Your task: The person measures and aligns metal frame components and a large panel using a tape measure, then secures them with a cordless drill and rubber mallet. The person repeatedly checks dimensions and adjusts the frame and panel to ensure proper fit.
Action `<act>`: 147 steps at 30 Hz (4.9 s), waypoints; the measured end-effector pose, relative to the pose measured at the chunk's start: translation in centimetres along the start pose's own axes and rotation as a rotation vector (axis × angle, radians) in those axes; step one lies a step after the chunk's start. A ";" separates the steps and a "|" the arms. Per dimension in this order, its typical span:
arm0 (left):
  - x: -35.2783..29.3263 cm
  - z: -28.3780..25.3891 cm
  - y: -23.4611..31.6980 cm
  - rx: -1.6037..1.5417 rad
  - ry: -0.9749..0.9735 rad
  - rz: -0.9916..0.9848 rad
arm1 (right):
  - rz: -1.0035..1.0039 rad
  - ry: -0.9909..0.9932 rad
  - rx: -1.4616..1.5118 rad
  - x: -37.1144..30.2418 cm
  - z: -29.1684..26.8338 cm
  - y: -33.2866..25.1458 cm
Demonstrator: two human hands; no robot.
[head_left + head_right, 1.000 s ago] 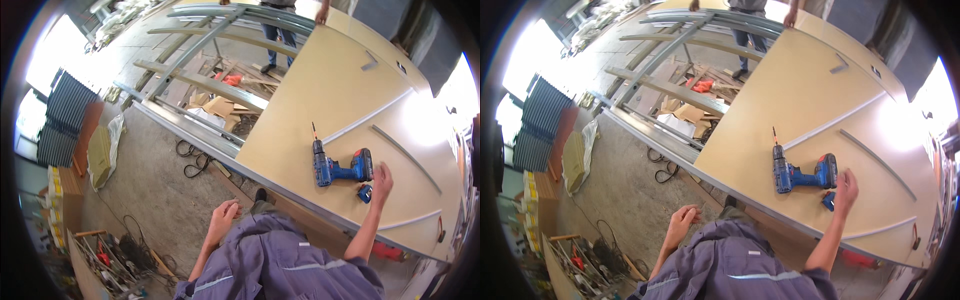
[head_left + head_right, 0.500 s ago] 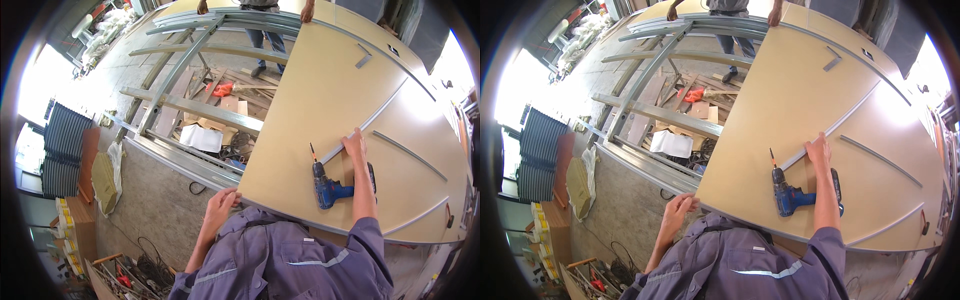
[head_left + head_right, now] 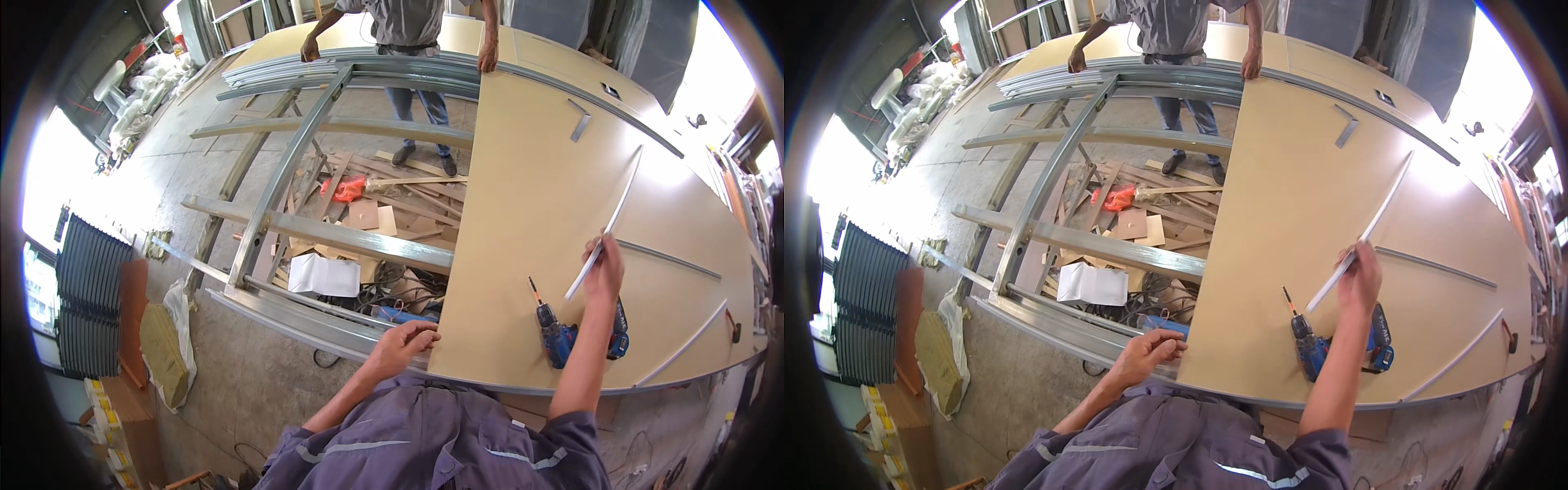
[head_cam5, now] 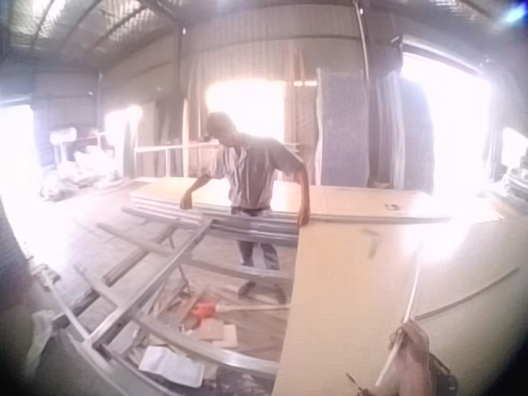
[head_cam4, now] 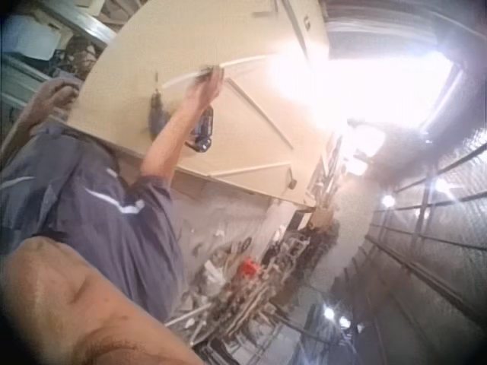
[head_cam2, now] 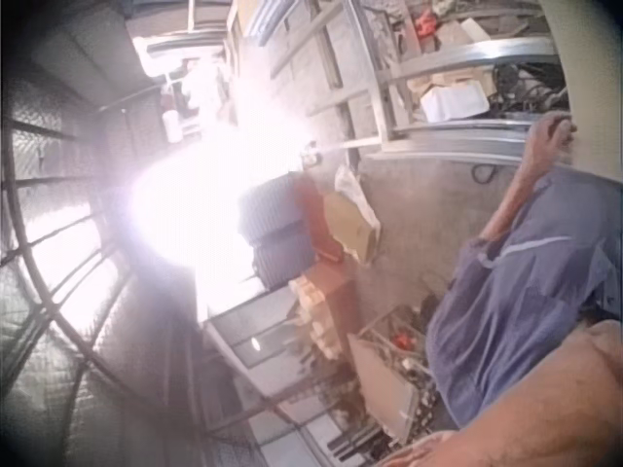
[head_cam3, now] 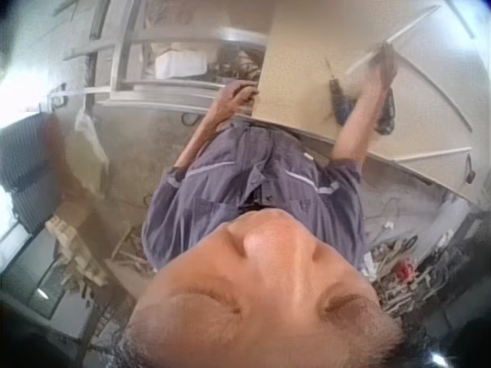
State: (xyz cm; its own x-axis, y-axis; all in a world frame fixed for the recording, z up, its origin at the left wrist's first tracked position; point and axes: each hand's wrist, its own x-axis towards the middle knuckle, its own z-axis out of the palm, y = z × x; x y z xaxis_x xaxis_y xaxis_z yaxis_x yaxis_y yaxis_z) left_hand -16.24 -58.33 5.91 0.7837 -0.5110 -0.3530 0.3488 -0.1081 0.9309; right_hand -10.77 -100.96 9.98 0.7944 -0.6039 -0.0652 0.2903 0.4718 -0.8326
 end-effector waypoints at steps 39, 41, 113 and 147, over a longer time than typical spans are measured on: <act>8.7 -3.0 0.1 -0.112 -0.396 -0.063 | 0.114 -0.039 -0.872 -17.2 9.8 17.9; 9.7 -4.3 0.3 -0.010 -0.268 -0.063 | 0.263 0.017 -0.732 -17.9 11.1 17.5; 9.2 -3.8 -6.5 0.354 -0.130 0.221 | 0.233 -0.023 -0.534 -18.6 6.4 18.2; 10.7 -3.5 -4.7 -0.151 -0.461 -0.290 | 0.034 0.223 -0.507 -26.9 -0.9 15.0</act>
State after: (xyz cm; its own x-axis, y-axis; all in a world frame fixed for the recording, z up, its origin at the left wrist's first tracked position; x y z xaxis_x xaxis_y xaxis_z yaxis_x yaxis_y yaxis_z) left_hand -7.69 -60.32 -2.60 0.3509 -0.8019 -0.4835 0.6131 -0.1935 0.7660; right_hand -28.27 -78.23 -1.28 0.6503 -0.7414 -0.1657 -0.0707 0.1581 -0.9849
